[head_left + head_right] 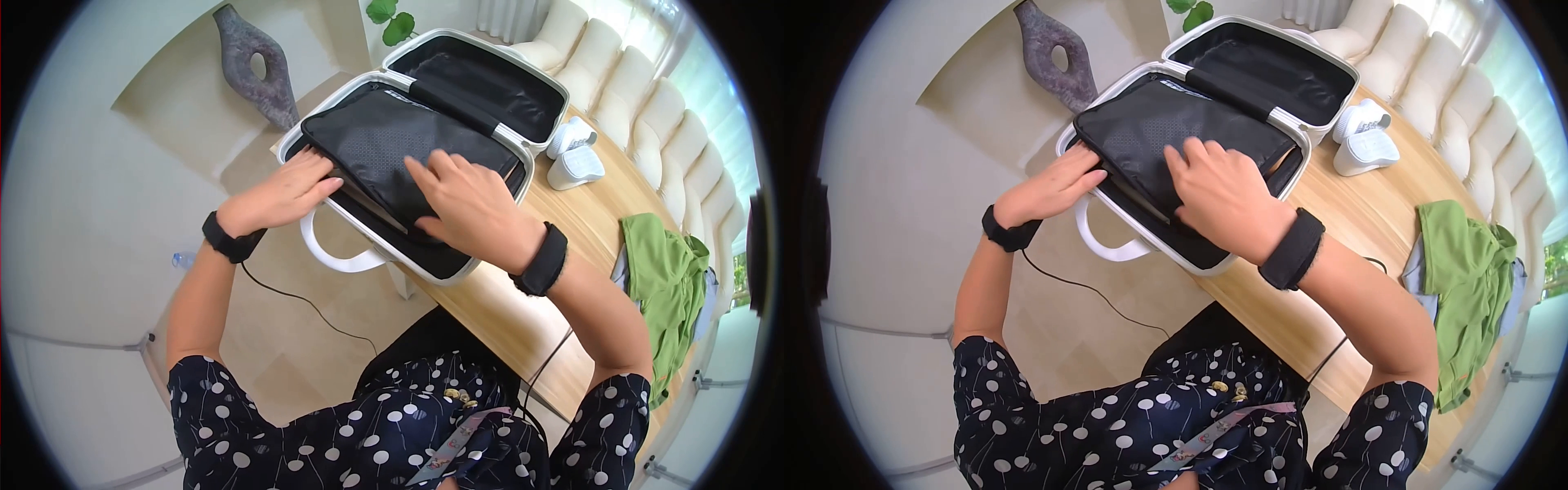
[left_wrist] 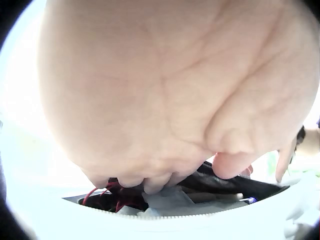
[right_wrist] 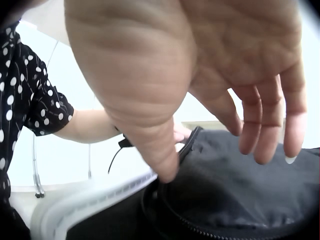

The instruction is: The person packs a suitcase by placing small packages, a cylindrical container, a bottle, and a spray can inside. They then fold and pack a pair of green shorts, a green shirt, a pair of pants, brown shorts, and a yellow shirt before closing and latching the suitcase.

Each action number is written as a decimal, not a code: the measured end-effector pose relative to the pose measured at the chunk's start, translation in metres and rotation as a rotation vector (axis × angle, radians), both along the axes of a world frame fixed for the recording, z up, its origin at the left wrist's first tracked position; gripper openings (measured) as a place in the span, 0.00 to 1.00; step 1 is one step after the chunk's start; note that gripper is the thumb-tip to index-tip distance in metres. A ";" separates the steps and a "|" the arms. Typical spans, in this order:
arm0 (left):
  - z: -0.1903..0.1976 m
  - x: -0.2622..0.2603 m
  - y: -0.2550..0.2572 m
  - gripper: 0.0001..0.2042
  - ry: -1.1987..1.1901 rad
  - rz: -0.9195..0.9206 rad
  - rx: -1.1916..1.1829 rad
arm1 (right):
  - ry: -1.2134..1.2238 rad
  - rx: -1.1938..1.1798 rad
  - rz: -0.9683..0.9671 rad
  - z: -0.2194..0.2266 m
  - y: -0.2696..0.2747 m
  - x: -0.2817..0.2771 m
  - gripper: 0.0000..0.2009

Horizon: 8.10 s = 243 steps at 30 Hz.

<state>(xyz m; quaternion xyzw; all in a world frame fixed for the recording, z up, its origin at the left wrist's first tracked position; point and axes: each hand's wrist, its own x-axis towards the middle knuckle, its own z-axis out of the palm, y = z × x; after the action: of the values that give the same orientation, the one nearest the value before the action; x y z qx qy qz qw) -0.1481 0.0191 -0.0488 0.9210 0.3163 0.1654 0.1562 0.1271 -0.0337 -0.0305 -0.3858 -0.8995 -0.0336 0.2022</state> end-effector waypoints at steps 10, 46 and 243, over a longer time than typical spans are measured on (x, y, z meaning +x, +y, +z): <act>0.013 0.007 0.000 0.15 -0.257 0.332 0.322 | 0.032 -0.195 0.053 -0.022 -0.001 0.006 0.16; -0.002 0.054 0.179 0.11 0.127 0.099 0.277 | -0.331 -0.540 0.000 -0.032 0.055 -0.051 0.36; 0.026 0.150 -0.081 0.06 -0.345 -0.104 -0.409 | 0.331 -0.166 -0.890 -0.052 -0.006 0.242 0.18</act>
<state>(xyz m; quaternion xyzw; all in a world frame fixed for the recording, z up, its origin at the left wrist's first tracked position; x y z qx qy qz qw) 0.0014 -0.0620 -0.0226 0.8434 0.2641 0.2445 0.3989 0.3690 -0.0394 -0.0827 -0.7483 -0.6025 0.0169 0.2770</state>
